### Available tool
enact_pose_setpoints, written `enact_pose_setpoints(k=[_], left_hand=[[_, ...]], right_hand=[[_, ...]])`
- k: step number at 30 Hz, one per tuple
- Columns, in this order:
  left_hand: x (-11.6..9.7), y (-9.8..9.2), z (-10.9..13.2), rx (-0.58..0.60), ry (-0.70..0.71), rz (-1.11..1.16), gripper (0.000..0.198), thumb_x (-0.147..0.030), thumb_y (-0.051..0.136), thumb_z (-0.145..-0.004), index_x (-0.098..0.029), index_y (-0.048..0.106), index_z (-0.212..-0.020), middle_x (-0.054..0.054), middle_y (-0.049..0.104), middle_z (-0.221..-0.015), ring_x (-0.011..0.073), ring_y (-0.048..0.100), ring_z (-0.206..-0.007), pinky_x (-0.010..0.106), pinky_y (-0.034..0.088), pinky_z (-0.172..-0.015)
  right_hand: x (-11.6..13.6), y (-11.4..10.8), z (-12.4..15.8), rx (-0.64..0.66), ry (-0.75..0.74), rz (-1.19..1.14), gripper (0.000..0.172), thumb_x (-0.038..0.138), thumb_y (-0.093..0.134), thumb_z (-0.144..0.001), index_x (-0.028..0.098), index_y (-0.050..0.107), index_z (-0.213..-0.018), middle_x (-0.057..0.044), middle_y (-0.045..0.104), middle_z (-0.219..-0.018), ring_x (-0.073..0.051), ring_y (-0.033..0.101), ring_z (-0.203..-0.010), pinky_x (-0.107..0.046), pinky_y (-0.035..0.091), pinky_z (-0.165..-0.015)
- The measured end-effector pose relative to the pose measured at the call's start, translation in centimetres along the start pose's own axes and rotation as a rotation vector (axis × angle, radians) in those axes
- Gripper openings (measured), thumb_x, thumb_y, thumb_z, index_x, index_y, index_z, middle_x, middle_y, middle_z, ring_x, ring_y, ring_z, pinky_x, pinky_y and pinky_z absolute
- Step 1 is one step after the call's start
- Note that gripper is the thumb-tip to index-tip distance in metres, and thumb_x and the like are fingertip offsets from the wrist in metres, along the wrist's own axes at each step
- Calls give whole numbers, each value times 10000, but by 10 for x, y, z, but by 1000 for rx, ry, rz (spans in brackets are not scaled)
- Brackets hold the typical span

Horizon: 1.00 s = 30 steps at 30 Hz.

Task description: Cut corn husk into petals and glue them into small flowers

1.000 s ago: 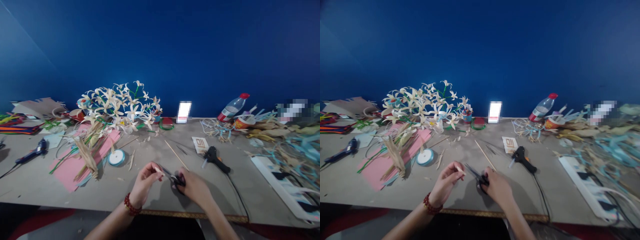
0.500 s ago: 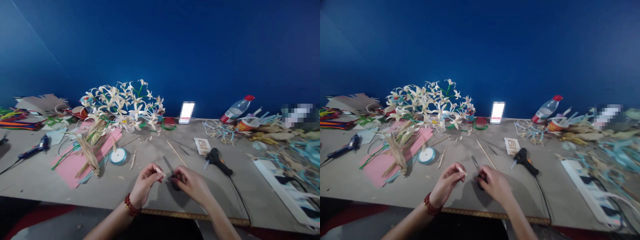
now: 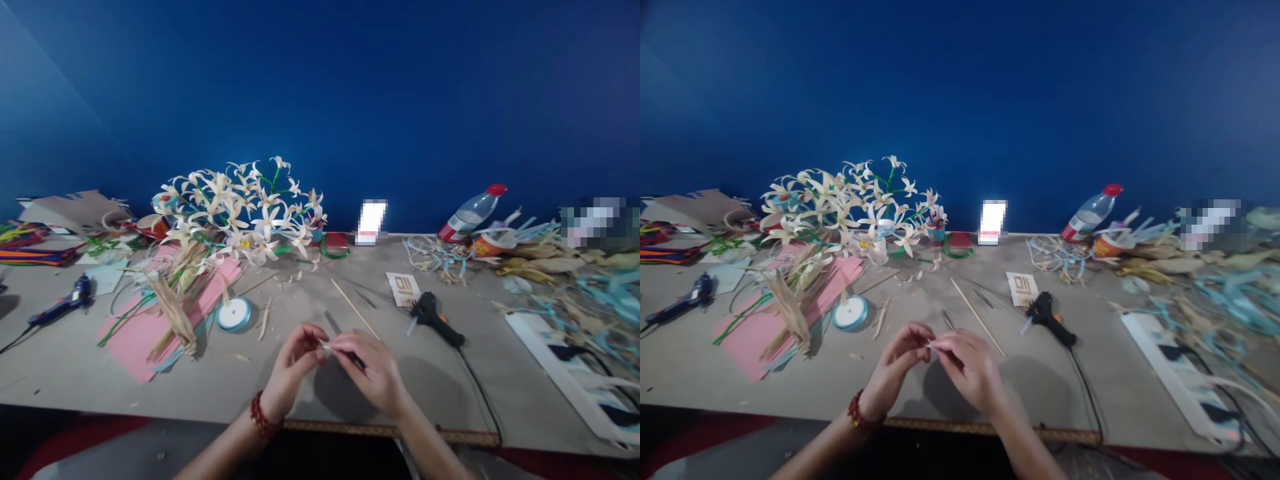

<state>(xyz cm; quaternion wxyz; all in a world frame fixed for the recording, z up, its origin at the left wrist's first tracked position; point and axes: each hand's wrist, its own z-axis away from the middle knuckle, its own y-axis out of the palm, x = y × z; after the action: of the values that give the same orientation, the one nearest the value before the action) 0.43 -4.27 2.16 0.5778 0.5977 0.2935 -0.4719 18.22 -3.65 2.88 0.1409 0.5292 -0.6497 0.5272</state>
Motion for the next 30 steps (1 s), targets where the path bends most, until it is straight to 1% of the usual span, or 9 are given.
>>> enact_pose_setpoints(k=[1, 3, 6, 10, 13, 16, 20, 24, 30], left_hand=[[-2, 1, 0, -4, 119, -151, 148, -181, 659, -785, -186, 645, -932, 65, 613, -946, 171, 560, -791, 297, 435, -752], [-5, 3, 0, 19, 286, -432, 95, -147, 621, -807, -183, 647, -891, 74, 621, -918, 196, 573, -840, 309, 438, -790], [-6, 5, -3, 48, 357, -654, 101, -127, 546, -849, -181, 618, -804, 55, 626, -795, 190, 592, -791, 297, 456, -759], [-1, 3, -5, 75, 441, -764, 92, -125, 527, -848, -185, 596, -839, 45, 633, -830, 189, 609, -818, 296, 474, -764], [5, -2, -7, 71, 512, -854, 80, -129, 543, -840, -192, 589, -858, 38, 639, -866, 186, 619, -855, 292, 481, -787], [9, -8, -9, 65, 568, -933, 71, -147, 561, -835, -204, 593, -863, 28, 651, -883, 181, 630, -871, 279, 489, -786], [10, -13, -11, 21, 603, -1035, 45, -189, 575, -834, -212, 606, -858, 16, 669, -872, 175, 644, -843, 268, 493, -763], [10, -14, -11, -5, 609, -1109, 43, -201, 584, -826, -217, 616, -849, 8, 678, -852, 173, 648, -818, 265, 485, -735], [3, -15, -9, -146, 612, -1031, 71, -162, 547, -842, -207, 600, -830, 23, 668, -843, 185, 632, -846, 305, 477, -780]], right_hand=[[1, 2, 1, -33, 61, -36, 150, 179, 523, -907, 232, 654, -955, -58, 713, -915, -196, 652, -862, -313, 504, -788], [3, 5, 4, -76, 170, -98, 113, 214, 537, -907, 220, 650, -921, -50, 702, -880, -186, 651, -816, -285, 505, -747], [4, 9, 8, -119, 262, -123, 100, 238, 544, -903, 207, 639, -896, -36, 681, -829, -166, 632, -740, -254, 490, -687], [7, 12, 10, -165, 271, -66, 74, 225, 557, -884, 197, 619, -854, -15, 649, -761, -143, 603, -671, -233, 462, -649], [10, 12, 9, -178, 273, -34, 73, 222, 552, -873, 201, 609, -831, 1, 634, -715, -129, 583, -617, -215, 444, -594], [14, 13, 7, -233, 239, 58, 41, 202, 574, -825, 213, 594, -791, 19, 622, -665, -124, 572, -586, -209, 432, -578], [16, 18, 8, -314, 189, 150, 52, 198, 582, -793, 223, 567, -750, 37, 607, -628, -111, 553, -550, -201, 414, -561], [14, 24, 12, -348, 158, 173, 54, 206, 571, -802, 218, 567, -750, 35, 601, -617, -108, 546, -539, -202, 411, -565], [10, 20, 20, -382, 207, 95, 70, 193, 538, -831, 201, 574, -772, 7, 602, -657, -125, 561, -584, -216, 439, -594]])
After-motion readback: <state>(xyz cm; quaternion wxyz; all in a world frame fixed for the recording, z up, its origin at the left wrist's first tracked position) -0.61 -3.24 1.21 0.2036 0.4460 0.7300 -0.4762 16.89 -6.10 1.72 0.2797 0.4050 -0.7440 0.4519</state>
